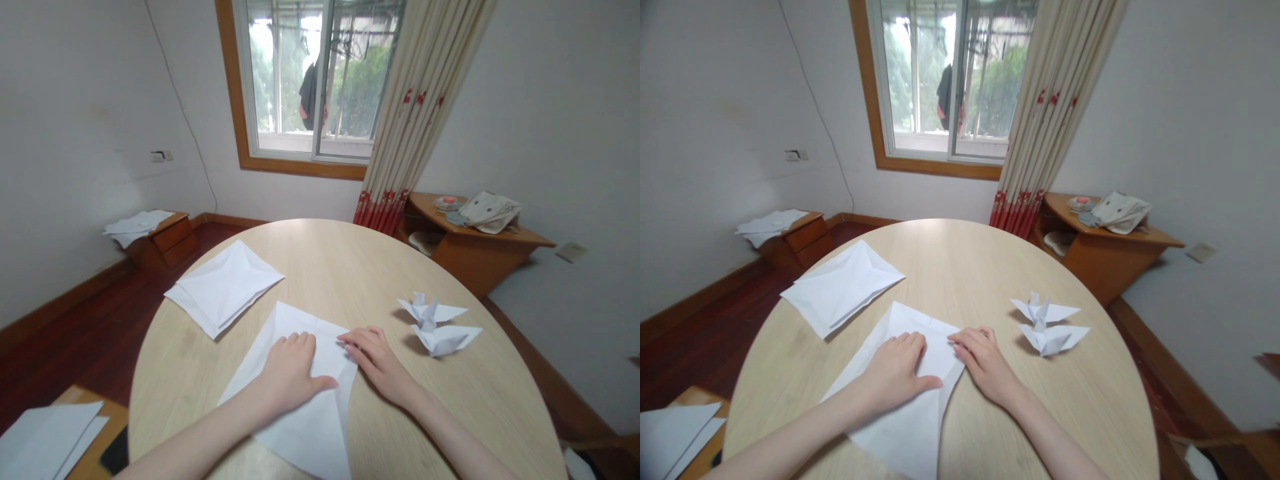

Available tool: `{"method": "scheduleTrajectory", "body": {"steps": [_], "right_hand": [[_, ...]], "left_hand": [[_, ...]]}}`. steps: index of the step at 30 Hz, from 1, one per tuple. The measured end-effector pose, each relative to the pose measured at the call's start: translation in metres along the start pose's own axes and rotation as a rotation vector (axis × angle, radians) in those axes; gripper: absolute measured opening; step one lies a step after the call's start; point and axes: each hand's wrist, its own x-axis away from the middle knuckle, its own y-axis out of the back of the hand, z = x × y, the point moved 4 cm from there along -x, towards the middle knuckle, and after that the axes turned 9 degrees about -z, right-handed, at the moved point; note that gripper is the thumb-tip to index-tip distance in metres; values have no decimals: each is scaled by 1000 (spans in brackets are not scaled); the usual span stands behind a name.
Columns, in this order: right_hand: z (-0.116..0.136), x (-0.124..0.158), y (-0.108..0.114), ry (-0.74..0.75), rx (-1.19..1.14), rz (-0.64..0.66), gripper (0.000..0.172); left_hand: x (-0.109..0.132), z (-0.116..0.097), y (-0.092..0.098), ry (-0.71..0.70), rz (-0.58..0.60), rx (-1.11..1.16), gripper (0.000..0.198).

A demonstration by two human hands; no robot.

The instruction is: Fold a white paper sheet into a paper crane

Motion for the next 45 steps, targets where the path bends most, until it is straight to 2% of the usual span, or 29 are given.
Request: {"method": "scheduleTrajectory", "body": {"steps": [4,8,15,18,30,37,45], "right_hand": [[-2,0,-2,33,26,-2,24],[-5,-1,-3,47,29,23,25],[-7,1,-8,54,197,244,47],[-5,2,-8,63,228,300,49],[7,0,3,124,221,243,43],[7,0,4,148,180,208,35],[7,0,5,162,176,217,33]], "left_hand": [[3,-4,-8,-51,-56,-36,67],[6,-8,-14,-57,-114,-69,73],[4,-6,-18,-77,-139,-40,75],[2,-3,-16,-79,-120,-15,74],[-4,13,2,-122,-82,71,57],[-9,22,3,-107,-76,-4,47],[-11,25,-4,-136,-97,-120,48]]}}
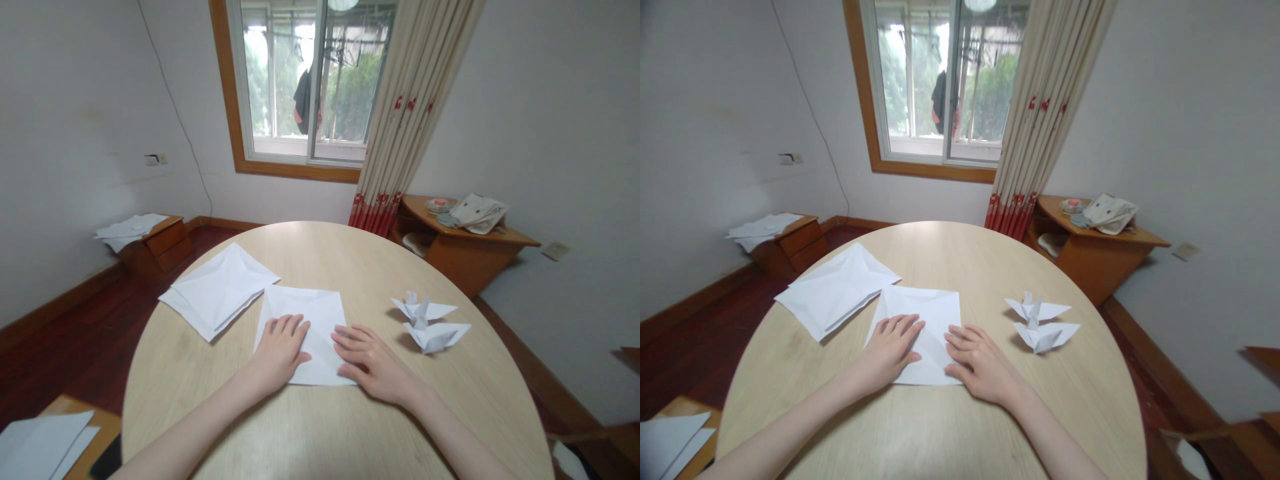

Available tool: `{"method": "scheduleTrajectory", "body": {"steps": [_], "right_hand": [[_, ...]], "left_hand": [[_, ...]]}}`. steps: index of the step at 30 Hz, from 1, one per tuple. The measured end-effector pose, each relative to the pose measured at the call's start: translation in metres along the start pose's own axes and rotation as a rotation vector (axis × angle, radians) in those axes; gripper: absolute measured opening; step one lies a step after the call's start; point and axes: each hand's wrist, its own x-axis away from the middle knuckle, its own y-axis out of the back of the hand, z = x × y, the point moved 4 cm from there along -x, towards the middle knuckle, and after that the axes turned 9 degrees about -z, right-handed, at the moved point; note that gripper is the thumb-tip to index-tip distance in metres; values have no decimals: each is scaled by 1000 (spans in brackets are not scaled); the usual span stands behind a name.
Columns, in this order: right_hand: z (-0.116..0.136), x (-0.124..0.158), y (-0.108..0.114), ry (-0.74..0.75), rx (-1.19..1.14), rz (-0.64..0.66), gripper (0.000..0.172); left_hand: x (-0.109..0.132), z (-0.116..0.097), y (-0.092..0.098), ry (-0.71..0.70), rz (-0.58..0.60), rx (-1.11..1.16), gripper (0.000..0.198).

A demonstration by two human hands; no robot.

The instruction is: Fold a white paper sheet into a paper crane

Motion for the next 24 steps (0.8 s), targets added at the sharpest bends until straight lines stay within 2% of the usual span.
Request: {"method": "scheduleTrajectory", "body": {"steps": [10,18,22,24], "right_hand": [[3,0,-1,50,-39,23,29],[14,-3,-1,44,-82,73,35],[17,-3,-2,52,-110,79,37],[19,-3,-3,60,-127,83,38]], "left_hand": [[-2,6,-7,-7,-59,-65,44],[-3,4,-1,-65,8,-53,42],[-4,1,0,-45,-26,-24,35],[-3,1,-3,-37,-37,-17,38]]}}
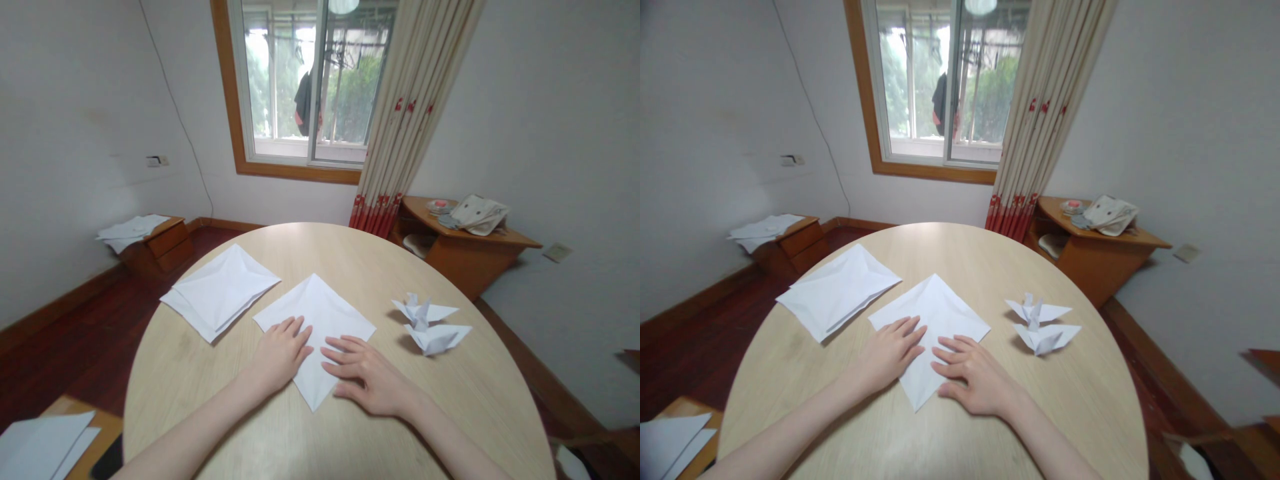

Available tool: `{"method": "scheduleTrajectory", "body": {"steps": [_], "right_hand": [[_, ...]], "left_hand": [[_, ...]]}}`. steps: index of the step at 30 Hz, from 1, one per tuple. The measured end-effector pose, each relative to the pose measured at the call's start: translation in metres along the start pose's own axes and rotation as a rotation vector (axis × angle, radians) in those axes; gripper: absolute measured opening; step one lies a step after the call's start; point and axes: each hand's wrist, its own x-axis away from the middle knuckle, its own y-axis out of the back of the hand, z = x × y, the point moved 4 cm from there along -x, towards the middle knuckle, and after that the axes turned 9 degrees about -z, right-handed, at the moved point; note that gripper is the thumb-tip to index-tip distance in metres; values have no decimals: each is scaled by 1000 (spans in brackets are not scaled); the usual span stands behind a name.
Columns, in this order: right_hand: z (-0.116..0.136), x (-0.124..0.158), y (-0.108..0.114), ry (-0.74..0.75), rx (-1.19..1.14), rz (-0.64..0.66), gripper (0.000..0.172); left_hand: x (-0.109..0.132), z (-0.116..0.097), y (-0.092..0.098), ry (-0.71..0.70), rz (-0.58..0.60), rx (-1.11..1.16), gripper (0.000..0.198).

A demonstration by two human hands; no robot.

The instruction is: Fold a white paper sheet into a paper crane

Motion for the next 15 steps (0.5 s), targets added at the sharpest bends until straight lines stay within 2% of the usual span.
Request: {"method": "scheduleTrajectory", "body": {"steps": [5,9,15], "right_hand": [[2,1,-4,19,-53,28,42],[-4,3,-7,-12,-80,23,44],[-20,6,-6,-52,-40,-23,53]], "left_hand": [[3,5,-18,-50,10,3,46],[6,11,-31,-92,-44,49,47],[4,13,-36,-118,-21,53,48]]}}
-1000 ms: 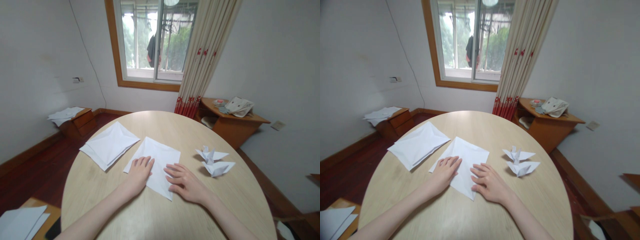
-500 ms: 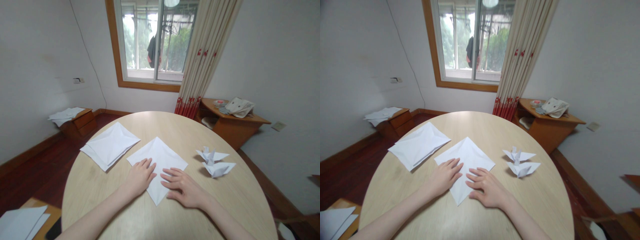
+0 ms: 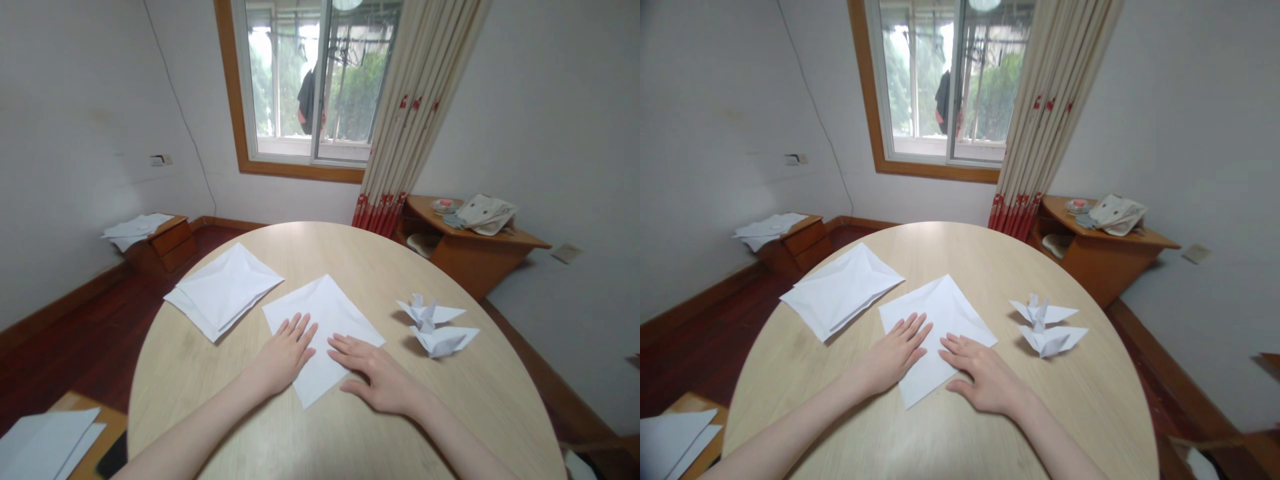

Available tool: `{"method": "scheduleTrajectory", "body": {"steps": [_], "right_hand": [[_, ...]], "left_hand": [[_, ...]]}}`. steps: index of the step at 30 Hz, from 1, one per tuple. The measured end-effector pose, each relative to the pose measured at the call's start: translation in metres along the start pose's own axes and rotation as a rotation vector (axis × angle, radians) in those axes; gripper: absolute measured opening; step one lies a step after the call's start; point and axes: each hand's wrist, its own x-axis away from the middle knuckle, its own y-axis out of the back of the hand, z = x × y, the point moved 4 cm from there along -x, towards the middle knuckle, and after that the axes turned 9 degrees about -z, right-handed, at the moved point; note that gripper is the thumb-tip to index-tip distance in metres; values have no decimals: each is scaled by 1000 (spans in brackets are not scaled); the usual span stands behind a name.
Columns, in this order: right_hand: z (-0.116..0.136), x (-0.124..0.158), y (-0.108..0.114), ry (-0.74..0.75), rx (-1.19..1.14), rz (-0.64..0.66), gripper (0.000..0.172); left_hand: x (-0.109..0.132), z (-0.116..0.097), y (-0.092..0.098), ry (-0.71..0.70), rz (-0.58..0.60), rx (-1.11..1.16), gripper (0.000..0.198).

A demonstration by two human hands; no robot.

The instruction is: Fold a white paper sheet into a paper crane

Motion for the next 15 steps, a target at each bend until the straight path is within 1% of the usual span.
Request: {"method": "scheduleTrajectory", "body": {"steps": [2,5,10,13,15], "right_hand": [[-3,0,1,-17,27,7,56],[-6,-1,3,-75,87,55,61],[-2,0,5,-150,115,105,64],[1,1,5,-189,158,132,63],[4,1,4,-218,189,147,60]], "left_hand": [[-1,-1,3,-10,2,0,47],[-2,-3,7,-18,9,-45,46],[-5,-10,17,21,-27,-135,39],[-7,-18,26,75,19,-132,37],[-8,-24,34,101,61,-115,32]]}}
